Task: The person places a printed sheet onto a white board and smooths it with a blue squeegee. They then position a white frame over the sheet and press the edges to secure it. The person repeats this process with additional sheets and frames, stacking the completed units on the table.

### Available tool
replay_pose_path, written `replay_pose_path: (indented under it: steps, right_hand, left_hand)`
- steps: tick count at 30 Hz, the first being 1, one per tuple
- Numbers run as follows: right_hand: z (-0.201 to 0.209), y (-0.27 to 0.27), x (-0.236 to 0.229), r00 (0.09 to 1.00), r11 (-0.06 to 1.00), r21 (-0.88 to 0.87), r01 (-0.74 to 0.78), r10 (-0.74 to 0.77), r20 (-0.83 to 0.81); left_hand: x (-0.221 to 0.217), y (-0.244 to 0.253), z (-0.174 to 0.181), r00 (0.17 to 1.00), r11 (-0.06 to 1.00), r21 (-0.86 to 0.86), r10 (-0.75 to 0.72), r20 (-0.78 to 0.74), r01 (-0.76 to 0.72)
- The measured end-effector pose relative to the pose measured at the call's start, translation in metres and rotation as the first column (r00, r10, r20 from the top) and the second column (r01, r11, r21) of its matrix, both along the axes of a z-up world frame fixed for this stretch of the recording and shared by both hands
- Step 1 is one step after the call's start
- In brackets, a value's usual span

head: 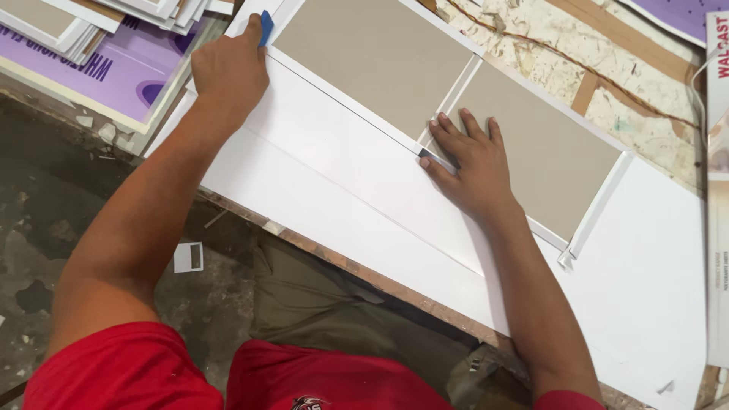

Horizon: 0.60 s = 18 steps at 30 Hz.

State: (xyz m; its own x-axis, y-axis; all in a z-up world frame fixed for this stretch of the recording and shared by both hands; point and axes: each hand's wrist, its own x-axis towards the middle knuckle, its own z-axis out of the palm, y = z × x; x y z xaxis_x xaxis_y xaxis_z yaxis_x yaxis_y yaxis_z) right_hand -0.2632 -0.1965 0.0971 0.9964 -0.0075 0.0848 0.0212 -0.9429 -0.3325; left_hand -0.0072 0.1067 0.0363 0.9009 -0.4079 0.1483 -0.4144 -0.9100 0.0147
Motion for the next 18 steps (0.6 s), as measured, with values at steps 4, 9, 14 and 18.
replay_pose_path:
  steps: [4,9,14,18]
  right_hand:
    - [-0.001,0.003,-0.002,1.000,0.999,0.046,0.009,-0.009,0.003]
    - [-0.006,-0.001,-0.005,1.000,0.987,0.157,0.017,-0.020,0.017]
    - [-0.022,-0.016,0.000,0.987,0.921,0.371,0.116,-0.148,0.059]
    - [-0.028,-0.021,-0.012,0.982,0.978,0.175,0.116,-0.139,0.127]
  left_hand:
    - [0.005,0.003,-0.027,0.991,0.995,0.061,-0.082,0.107,0.076]
    - [-0.062,-0.060,-0.052,0.983,0.975,0.132,-0.181,-0.007,0.181]
    - [-0.200,-0.166,-0.039,0.926,0.929,-0.143,-0.359,-0.118,0.342]
    - [-0.209,-0.148,0.007,0.867,0.896,-0.325,-0.401,-0.294,0.304]
